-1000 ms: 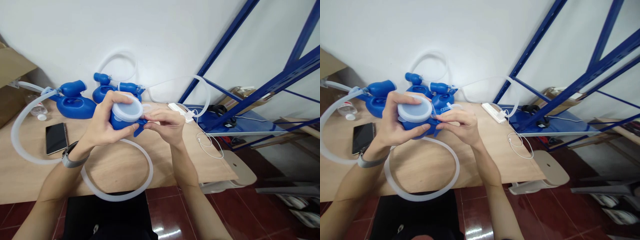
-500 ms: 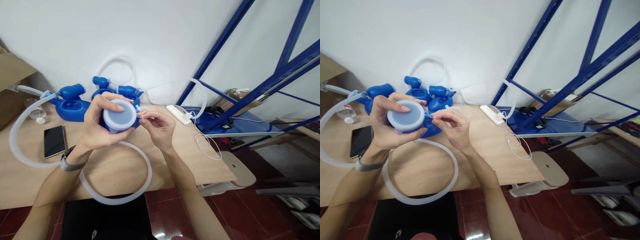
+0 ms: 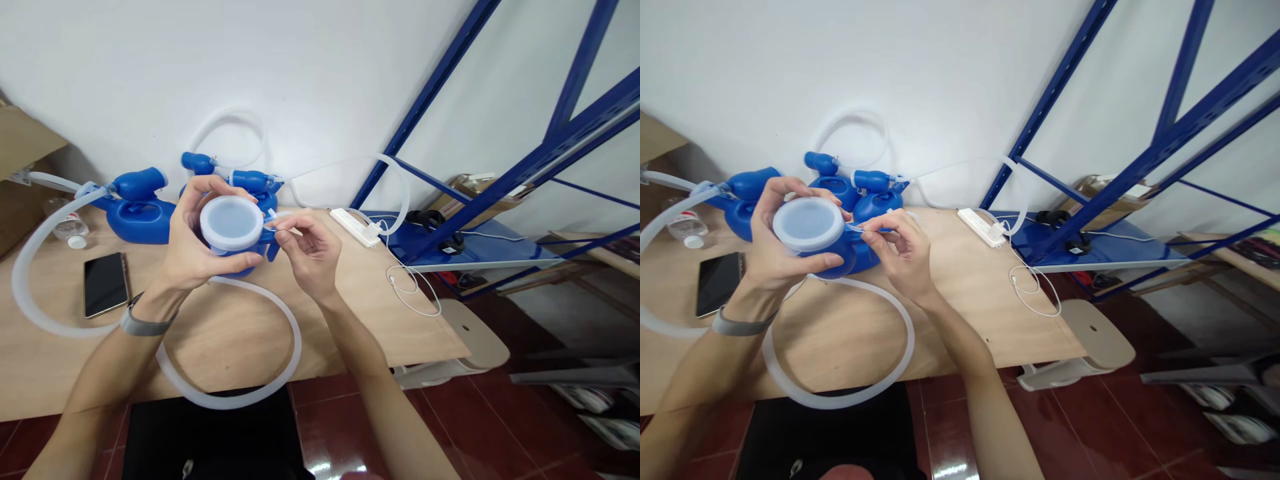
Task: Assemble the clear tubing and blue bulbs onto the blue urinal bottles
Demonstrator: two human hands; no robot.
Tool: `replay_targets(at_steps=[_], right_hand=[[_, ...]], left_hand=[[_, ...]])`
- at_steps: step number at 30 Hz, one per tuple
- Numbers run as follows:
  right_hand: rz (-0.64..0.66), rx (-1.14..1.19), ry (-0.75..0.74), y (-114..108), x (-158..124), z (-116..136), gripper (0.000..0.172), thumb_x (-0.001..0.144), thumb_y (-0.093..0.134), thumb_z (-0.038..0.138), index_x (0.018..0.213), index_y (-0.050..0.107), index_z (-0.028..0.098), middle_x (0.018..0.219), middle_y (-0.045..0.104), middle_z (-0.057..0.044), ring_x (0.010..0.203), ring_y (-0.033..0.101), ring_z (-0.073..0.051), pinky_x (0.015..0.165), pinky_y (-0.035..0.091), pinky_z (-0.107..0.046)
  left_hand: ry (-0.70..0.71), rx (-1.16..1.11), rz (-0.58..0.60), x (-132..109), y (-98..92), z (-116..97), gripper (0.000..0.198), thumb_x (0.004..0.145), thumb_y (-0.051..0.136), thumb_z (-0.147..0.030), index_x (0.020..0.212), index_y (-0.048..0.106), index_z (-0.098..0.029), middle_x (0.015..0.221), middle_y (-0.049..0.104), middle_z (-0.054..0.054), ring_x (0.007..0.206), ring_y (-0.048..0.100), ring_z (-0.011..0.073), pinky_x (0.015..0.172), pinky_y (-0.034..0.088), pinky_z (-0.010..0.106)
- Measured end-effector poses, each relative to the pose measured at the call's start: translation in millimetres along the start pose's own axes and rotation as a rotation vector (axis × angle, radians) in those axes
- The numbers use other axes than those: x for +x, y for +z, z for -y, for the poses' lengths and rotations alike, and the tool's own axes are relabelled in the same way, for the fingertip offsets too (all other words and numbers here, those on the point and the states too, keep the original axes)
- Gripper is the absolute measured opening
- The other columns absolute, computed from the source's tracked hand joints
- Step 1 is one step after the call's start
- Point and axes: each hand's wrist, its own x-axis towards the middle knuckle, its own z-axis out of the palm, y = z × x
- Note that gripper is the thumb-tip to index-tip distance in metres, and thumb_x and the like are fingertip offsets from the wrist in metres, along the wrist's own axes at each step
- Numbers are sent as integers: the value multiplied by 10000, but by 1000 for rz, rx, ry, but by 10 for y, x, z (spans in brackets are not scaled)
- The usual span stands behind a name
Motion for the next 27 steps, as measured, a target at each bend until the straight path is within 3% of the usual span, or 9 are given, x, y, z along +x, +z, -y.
replay_targets(at_steps=[3, 7, 12, 16, 21, 27], right_hand=[[3, -25, 23, 4, 0, 14, 340, 1047, 759, 591, 1078, 800, 255, 1044, 726, -53, 970, 761, -190, 746, 713, -307], [25, -57, -42, -3, 26, -46, 301, 1075, 737, 558, 1129, 842, 281, 1091, 747, -53, 1006, 758, -176, 700, 680, -264], [13, -12, -25, -19, 61, -187, 215, 1057, 789, 482, 1128, 841, 286, 1095, 759, -45, 1043, 749, -178, 809, 667, -286], [-49, -53, -12, 21, 49, -253, 279, 1033, 796, 542, 1067, 836, 267, 1048, 762, -55, 1022, 745, -198, 874, 671, -340], [-94, -66, -18, 53, 33, -245, 264, 1018, 804, 540, 1001, 838, 279, 1011, 760, -61, 1008, 742, -217, 867, 681, -378], [-58, -101, -73, 22, 30, -206, 258, 1047, 775, 540, 1077, 811, 286, 1073, 748, -49, 998, 757, -184, 896, 694, -347]], left_hand=[[-77, -64, 35, 0, -20, 2, 947, 595, 1132, -358, 1426, 679, -324, 1240, 817, 76, 1090, 844, 346, 1007, 693, 532], [-77, -81, 44, 23, -48, -56, 961, 635, 1105, -278, 1509, 708, -331, 1298, 827, 90, 1202, 820, 370, 1089, 670, 555], [-38, 57, 73, 51, -69, -124, 774, 670, 1109, -330, 1373, 792, -271, 1327, 819, 119, 1232, 798, 356, 1090, 670, 550], [-33, 241, -58, 18, -5, -155, 716, 621, 1133, -417, 1238, 819, -233, 1272, 812, 108, 1220, 779, 345, 1109, 654, 543], [-236, 254, -163, -9, 41, -211, 900, 599, 1135, -402, 1406, 762, -260, 1185, 843, 57, 1092, 813, 324, 1055, 681, 514], [-355, 24, -128, 28, -25, -164, 797, 589, 1129, -380, 1306, 831, -202, 1189, 875, 112, 1068, 834, 325, 989, 696, 455]])
